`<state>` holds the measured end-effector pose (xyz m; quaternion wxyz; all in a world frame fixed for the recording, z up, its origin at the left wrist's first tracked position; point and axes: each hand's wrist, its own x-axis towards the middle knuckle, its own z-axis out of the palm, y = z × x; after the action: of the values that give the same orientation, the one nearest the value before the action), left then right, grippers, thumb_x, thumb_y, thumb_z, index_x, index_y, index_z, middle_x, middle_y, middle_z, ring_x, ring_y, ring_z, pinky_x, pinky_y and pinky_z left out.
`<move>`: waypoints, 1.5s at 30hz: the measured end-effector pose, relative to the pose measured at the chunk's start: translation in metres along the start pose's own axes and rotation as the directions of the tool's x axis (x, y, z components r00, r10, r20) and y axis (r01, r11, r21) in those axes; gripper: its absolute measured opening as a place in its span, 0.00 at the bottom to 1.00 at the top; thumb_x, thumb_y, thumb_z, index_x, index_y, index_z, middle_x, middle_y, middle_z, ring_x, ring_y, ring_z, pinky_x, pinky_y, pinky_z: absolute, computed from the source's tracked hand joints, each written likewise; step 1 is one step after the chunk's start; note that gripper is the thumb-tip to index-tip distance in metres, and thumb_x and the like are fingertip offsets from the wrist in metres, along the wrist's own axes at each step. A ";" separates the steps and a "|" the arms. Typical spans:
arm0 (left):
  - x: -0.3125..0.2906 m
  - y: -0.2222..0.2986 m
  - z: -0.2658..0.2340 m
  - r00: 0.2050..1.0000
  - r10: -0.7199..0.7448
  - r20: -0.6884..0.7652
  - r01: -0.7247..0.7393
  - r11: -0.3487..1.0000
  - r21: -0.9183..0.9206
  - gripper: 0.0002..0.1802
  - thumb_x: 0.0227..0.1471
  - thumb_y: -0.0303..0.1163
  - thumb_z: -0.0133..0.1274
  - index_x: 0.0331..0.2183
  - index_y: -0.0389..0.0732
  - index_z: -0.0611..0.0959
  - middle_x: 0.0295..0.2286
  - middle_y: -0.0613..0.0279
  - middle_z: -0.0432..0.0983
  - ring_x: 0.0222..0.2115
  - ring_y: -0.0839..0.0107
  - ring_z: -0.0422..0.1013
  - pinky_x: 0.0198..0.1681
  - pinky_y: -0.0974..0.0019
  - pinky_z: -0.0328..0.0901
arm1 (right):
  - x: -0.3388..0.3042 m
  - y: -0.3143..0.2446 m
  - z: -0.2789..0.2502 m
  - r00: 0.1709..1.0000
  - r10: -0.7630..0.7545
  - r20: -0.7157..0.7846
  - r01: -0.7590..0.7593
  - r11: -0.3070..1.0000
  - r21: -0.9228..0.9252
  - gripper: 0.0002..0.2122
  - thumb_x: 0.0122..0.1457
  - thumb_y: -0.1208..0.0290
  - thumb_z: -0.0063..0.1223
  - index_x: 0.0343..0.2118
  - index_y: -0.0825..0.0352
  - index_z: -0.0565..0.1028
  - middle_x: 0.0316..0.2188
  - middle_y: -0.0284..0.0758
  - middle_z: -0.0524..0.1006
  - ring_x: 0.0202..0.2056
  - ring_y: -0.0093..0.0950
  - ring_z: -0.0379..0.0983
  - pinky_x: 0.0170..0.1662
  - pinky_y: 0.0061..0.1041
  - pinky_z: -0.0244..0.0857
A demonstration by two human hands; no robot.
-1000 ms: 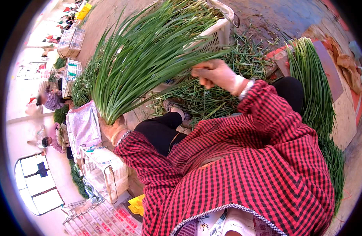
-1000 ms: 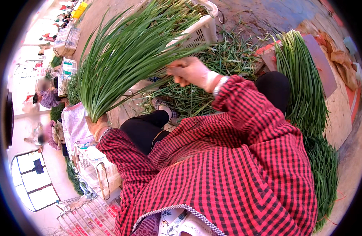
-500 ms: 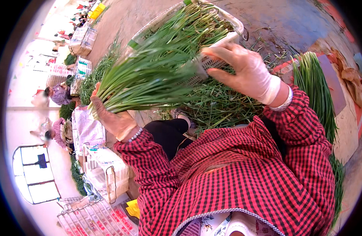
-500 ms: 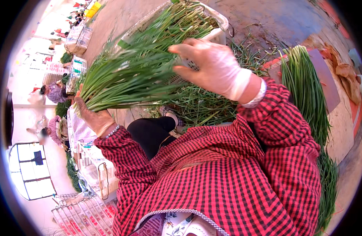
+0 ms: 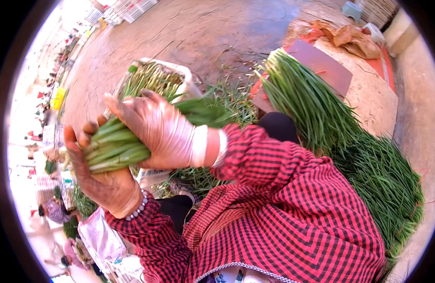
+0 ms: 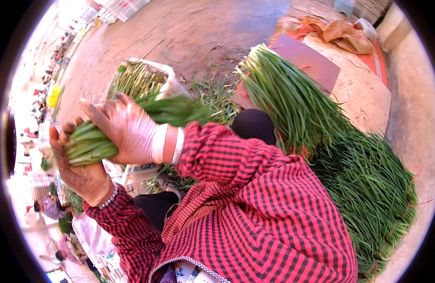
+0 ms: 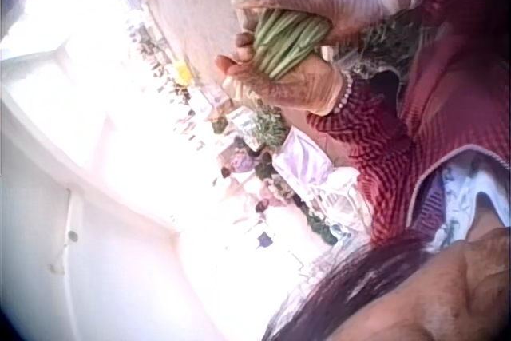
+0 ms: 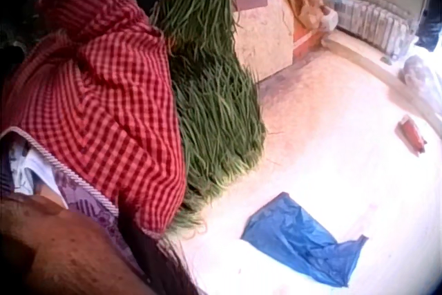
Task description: The person peels and sorts green onions by hand, removes individual stalks from a bundle, and ties a finished bundle together with a red tie.
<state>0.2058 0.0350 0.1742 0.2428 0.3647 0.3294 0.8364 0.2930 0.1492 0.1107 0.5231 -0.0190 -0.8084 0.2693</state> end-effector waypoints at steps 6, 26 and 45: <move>0.059 -0.079 0.077 0.896 -0.238 0.374 0.395 0.813 -0.429 0.27 0.62 0.42 0.47 0.56 0.35 0.68 0.52 0.48 0.70 0.54 0.60 0.67 0.62 0.51 0.58 | 0.044 0.025 -0.160 0.938 0.242 0.250 -0.112 0.891 -0.441 0.34 0.46 0.65 0.63 0.59 0.59 0.62 0.34 0.45 0.78 0.33 0.44 0.78 0.37 0.39 0.73; -0.079 -0.407 0.052 0.517 -0.789 0.333 0.647 0.615 0.451 0.44 0.53 0.29 0.51 0.63 0.26 0.48 0.59 0.39 0.59 0.60 0.55 0.60 0.62 0.63 0.55 | -0.157 0.242 -0.267 0.185 0.981 0.059 -0.418 0.133 -0.899 0.56 0.42 0.28 0.54 0.60 0.80 0.58 0.61 0.57 0.59 0.67 0.51 0.45 0.67 0.50 0.40; 0.031 -0.399 0.116 0.703 -0.697 0.143 0.021 0.221 0.975 0.20 0.48 0.51 0.60 0.38 0.49 0.82 0.23 0.64 0.78 0.28 0.61 0.77 0.35 0.58 0.68 | -0.171 0.194 -0.208 0.459 0.887 -0.053 -0.634 0.285 -0.719 0.54 0.40 0.46 0.68 0.65 0.71 0.50 0.56 0.52 0.63 0.54 0.48 0.65 0.58 0.41 0.60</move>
<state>0.3421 0.3638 -0.0421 0.2714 0.5678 0.7362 0.2490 0.4996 0.3479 -0.0560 0.1229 -0.5408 -0.8106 0.1883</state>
